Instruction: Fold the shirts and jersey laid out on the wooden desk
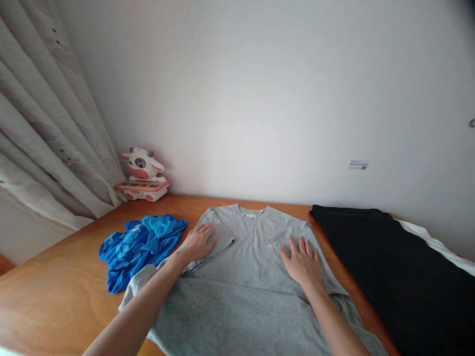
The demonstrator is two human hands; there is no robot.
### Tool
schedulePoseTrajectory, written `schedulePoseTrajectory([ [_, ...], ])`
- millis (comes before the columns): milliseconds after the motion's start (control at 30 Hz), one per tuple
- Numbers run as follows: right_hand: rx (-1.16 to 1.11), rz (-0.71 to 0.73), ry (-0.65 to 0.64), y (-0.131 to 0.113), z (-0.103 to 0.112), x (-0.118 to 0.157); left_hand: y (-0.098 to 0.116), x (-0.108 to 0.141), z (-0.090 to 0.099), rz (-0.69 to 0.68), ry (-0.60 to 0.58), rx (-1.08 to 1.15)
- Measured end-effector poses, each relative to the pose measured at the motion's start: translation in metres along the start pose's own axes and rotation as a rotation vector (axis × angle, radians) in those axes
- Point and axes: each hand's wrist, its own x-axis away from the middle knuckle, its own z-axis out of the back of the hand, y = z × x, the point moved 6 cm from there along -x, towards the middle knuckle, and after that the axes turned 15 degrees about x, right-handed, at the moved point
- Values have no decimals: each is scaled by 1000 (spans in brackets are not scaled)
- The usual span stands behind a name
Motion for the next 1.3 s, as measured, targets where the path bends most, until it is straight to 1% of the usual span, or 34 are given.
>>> schedulePoseTrajectory([
  [67,-10,4,-5,0,-1,-2,-19,5,-5,24,-75,-55],
  [133,-14,3,-22,3,-2,-4,-24,9,-13,57,-118,-84],
  [233,-8,-6,-53,10,-3,-9,-15,5,-24,82,-139,-93],
  [333,-3,-14,-64,19,-5,-15,-7,-5,-29,66,-120,-75],
  [467,3,6,-79,25,-8,-23,-8,-15,-32,60,-88,-71],
  [633,2,10,-73,24,-10,-27,-11,-17,-33,51,-67,-78],
  [733,12,13,-61,24,-11,-27,-9,-14,-32,26,-32,-69],
  [833,19,33,-25,24,-8,-24,-5,-8,-25,22,65,-53],
  [933,2,58,97,22,6,-16,0,-2,-13,70,188,-93],
  [1000,-18,58,188,22,18,-8,7,1,-8,76,210,-147],
  [1067,-26,52,229,21,25,0,14,2,-8,65,194,-198],
  [1133,-24,63,225,18,28,7,21,5,-10,67,172,-232],
  [1233,-37,118,162,14,25,14,28,14,-13,54,117,-235],
  [1300,-74,181,87,16,23,19,32,27,-11,-11,36,-187],
])
